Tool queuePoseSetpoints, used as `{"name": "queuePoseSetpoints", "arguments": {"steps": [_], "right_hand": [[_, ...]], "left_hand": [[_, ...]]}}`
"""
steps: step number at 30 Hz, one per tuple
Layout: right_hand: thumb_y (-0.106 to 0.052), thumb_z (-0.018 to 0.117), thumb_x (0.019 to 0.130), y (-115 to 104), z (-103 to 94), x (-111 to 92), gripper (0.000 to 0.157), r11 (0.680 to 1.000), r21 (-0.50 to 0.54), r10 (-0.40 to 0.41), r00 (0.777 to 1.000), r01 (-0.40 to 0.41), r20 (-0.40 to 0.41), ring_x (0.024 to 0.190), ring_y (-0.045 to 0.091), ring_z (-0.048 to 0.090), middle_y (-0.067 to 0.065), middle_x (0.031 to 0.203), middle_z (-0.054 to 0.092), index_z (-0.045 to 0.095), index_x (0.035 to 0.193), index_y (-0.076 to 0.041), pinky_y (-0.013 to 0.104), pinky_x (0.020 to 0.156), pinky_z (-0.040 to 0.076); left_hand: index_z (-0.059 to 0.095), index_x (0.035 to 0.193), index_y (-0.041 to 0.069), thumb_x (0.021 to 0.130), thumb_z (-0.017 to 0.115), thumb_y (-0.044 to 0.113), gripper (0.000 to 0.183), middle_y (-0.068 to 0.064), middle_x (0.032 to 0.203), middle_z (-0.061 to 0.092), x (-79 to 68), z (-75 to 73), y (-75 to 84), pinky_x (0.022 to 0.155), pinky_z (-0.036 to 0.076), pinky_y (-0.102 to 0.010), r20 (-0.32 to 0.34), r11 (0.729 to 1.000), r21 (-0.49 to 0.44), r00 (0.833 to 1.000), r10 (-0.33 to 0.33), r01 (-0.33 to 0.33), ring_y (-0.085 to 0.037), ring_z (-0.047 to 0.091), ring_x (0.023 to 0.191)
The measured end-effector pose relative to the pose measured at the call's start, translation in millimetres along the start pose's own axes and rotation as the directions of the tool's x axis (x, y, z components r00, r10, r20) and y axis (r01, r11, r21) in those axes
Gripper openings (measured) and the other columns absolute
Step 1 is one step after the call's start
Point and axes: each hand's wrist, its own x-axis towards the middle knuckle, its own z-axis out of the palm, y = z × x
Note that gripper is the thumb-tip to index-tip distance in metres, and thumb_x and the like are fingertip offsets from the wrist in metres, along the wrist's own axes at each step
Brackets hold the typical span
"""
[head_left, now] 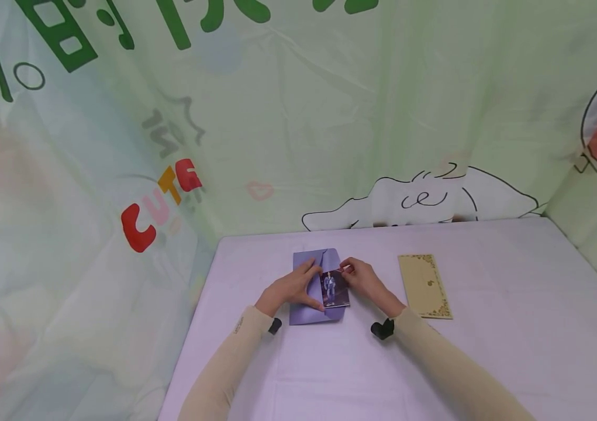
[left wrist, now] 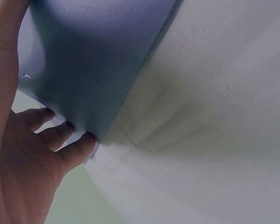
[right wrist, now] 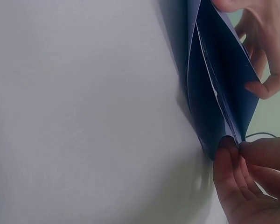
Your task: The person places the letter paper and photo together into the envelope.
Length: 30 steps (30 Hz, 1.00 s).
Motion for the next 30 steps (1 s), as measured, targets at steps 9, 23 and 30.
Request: {"name": "queuePoseSetpoints", "arguments": {"steps": [9,23,30], "right_hand": [[-0.002,0.059,0.082,-7.0,8.9,2.3,0.024,0.999,-0.015,-0.041,0.999,0.041,0.013,0.073,0.018,0.059,0.015,0.086,0.066,0.059,0.105,0.006,0.026,0.063,0.047],[0.001,0.058,0.081,-17.3,22.6,7.7,0.023,0.998,-0.041,-0.037,0.998,0.039,0.054,0.07,0.015,0.059,0.011,0.081,0.066,0.061,0.103,0.005,0.024,0.06,0.047],[0.0,0.058,0.081,-17.4,26.9,6.1,0.022,0.996,-0.065,-0.053,0.997,0.056,0.055,0.071,0.016,0.058,0.01,0.081,0.066,0.061,0.102,0.006,0.025,0.062,0.047]], "left_hand": [[0.028,0.136,0.029,0.052,0.06,0.082,0.104,-0.011,0.154,0.014,0.7,0.5,1.1,0.107,0.033,-0.039,0.005,1.0,0.013,1.0,-0.006,0.006,-0.024,0.021,0.14],[0.03,0.133,0.029,0.053,0.059,0.082,0.101,-0.014,0.152,0.017,-2.0,0.1,-0.1,0.105,0.035,-0.039,-0.012,1.0,0.006,1.0,0.009,-0.009,-0.026,0.024,0.139],[0.029,0.132,0.031,0.053,0.057,0.083,0.099,-0.013,0.154,0.013,-0.4,0.9,-0.1,0.106,0.034,-0.039,0.002,1.0,0.002,1.0,-0.001,0.001,-0.025,0.021,0.14]]}}
